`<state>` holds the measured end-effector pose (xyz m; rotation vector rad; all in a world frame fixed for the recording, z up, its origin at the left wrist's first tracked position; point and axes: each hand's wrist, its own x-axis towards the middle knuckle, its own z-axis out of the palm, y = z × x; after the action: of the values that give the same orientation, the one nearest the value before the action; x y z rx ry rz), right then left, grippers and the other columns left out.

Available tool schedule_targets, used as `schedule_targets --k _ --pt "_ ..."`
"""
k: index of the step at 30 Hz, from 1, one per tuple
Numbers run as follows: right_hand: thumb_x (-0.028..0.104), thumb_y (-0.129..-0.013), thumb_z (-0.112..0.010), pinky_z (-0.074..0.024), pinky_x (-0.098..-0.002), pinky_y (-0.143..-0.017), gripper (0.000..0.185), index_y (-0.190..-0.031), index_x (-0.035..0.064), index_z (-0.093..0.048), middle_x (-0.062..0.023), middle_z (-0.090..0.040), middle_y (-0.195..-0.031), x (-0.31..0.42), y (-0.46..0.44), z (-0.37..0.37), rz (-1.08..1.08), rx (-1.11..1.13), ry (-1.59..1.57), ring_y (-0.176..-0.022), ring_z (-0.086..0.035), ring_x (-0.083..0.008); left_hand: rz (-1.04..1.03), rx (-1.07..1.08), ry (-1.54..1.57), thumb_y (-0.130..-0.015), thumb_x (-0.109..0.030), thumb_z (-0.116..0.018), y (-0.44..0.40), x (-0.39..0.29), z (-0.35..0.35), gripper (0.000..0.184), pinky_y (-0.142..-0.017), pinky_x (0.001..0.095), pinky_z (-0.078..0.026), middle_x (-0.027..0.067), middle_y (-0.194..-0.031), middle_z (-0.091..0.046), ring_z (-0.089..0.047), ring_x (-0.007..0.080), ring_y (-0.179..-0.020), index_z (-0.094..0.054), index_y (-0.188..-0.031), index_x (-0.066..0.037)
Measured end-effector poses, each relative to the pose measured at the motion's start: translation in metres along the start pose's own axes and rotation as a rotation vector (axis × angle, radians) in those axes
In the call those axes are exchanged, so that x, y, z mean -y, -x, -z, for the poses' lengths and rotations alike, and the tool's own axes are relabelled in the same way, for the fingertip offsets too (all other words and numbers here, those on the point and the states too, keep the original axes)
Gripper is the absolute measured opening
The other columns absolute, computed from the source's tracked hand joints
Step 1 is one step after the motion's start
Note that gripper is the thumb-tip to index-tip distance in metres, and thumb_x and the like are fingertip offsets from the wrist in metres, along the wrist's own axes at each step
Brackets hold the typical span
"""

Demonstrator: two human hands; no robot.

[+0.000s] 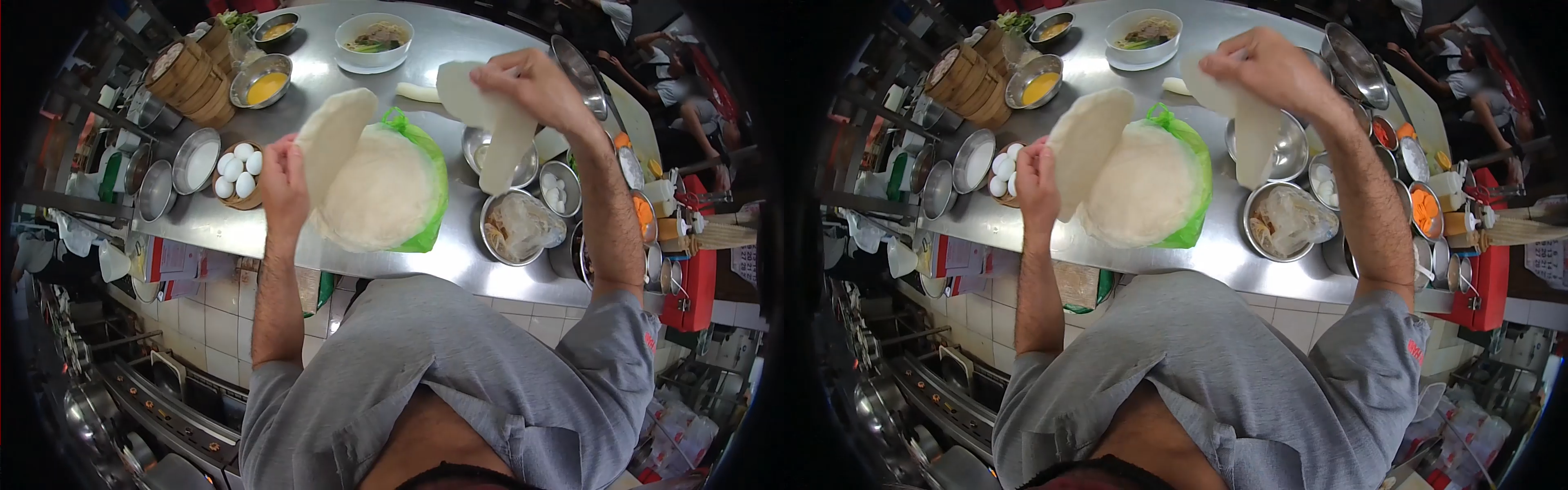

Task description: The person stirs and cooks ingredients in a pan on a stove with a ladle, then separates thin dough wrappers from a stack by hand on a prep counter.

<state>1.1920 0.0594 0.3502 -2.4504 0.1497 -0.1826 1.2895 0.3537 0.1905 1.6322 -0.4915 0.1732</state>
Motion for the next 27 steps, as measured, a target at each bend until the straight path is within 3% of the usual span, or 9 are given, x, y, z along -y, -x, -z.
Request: schedule_targets --k 2,4,9,12,16,18,23,25,27 --pt "0.031 -0.083 -0.061 -0.0439 -0.0229 -0.053 0.030 -0.077 0.0022 -0.067 -0.0019 -0.062 -0.066 0.008 -0.003 -0.014 -0.041 0.101 -0.134 -0.059 -0.056 -0.0077 -0.006 -0.026 -0.022 -0.094 -0.011 -0.045 -0.012 0.006 0.019 0.016 -0.076 0.0262 -0.047 0.0129 -0.110 -0.058 -0.058 0.0131 -0.087 -0.048 -0.100 0.003" --pt "0.026 -0.080 -0.059 -0.0488 -0.0286 -0.066 0.029 -0.086 -0.0012 -0.069 -0.0086 -0.067 -0.079 0.015 -0.006 -0.030 -0.137 0.143 -0.570 -0.069 -0.061 -0.0145 -0.011 -0.049 -0.040 -0.095 -0.011 -0.045 -0.021 0.009 0.035 0.016 -0.077 0.0252 -0.047 0.0129 -0.110 -0.058 -0.058 0.0125 -0.088 -0.047 -0.100 0.003" --pt "0.019 -0.087 -0.056 -0.0512 -0.0345 -0.081 0.029 -0.102 -0.0056 -0.058 -0.0125 -0.063 -0.097 0.028 0.003 -0.073 -0.370 -0.162 -1.354 -0.088 -0.063 -0.0224 -0.053 -0.104 -0.101 -0.094 -0.012 -0.046 -0.038 0.013 0.059 0.017 -0.077 0.0248 -0.047 0.0113 -0.105 -0.060 -0.059 0.0122 -0.086 -0.049 -0.101 0.004" --pt "0.024 -0.087 -0.059 -0.0492 -0.0336 -0.084 0.033 -0.106 -0.0024 -0.057 -0.0103 -0.062 -0.100 -0.012 0.022 -0.142 -0.420 -0.238 -1.371 -0.091 -0.061 -0.0194 -0.064 -0.133 -0.168 -0.094 -0.012 -0.047 -0.040 0.017 0.065 0.018 -0.076 0.0252 -0.047 0.0108 -0.101 -0.061 -0.059 0.0121 -0.085 -0.051 -0.102 0.004" --pt "0.025 -0.088 -0.059 -0.0481 -0.0282 -0.073 0.028 -0.098 -0.0004 -0.064 -0.0071 -0.063 -0.093 -0.089 0.054 -0.234 -0.634 -0.059 -0.845 -0.085 -0.059 -0.0145 -0.058 -0.130 -0.265 -0.093 -0.013 -0.048 -0.038 0.023 0.064 0.020 -0.074 0.0273 -0.047 0.0109 -0.097 -0.061 -0.059 0.0141 -0.083 -0.051 -0.103 0.005" --pt "0.027 -0.088 -0.058 -0.0434 -0.0242 -0.050 0.028 -0.091 0.0001 -0.065 -0.0032 -0.062 -0.078 -0.095 0.062 -0.248 -0.355 -0.135 -0.785 -0.061 -0.055 -0.0103 -0.071 -0.121 -0.269 -0.093 -0.013 -0.047 -0.040 0.025 0.061 0.021 -0.074 0.0282 -0.047 0.0113 -0.097 -0.061 -0.059 0.0150 -0.083 -0.051 -0.103 0.005" --pt "0.024 -0.087 -0.060 -0.0438 -0.0280 -0.058 0.025 -0.086 -0.0010 -0.065 -0.0056 -0.059 -0.073 -0.092 0.047 -0.238 -0.208 -0.192 -0.613 -0.065 -0.054 -0.0124 -0.091 -0.081 -0.267 -0.094 -0.014 -0.046 -0.043 0.024 0.054 0.022 -0.074 0.0300 -0.047 0.0126 -0.097 -0.061 -0.058 0.0169 -0.084 -0.052 -0.103 0.005" --pt "0.022 -0.086 -0.061 -0.0434 -0.0303 -0.062 0.024 -0.082 -0.0011 -0.065 -0.0079 -0.059 -0.073 -0.082 0.040 -0.223 0.082 -0.169 -0.458 -0.067 -0.054 -0.0137 -0.021 -0.045 -0.316 -0.095 -0.012 -0.045 -0.040 0.020 0.053 0.020 -0.082 0.0249 -0.045 0.0108 -0.104 -0.059 -0.057 0.0129 -0.093 -0.050 -0.106 0.004" --pt "0.022 -0.085 -0.062 -0.0426 -0.0294 -0.061 0.024 -0.081 -0.0014 -0.065 -0.0077 -0.059 -0.074 -0.066 0.034 -0.212 0.170 -0.198 -0.460 -0.067 -0.054 -0.0130 -0.020 -0.045 -0.293 -0.095 -0.011 -0.045 -0.038 0.018 0.053 0.019 -0.083 0.0251 -0.045 0.0112 -0.105 -0.059 -0.058 0.0130 -0.093 -0.050 -0.105 0.004"
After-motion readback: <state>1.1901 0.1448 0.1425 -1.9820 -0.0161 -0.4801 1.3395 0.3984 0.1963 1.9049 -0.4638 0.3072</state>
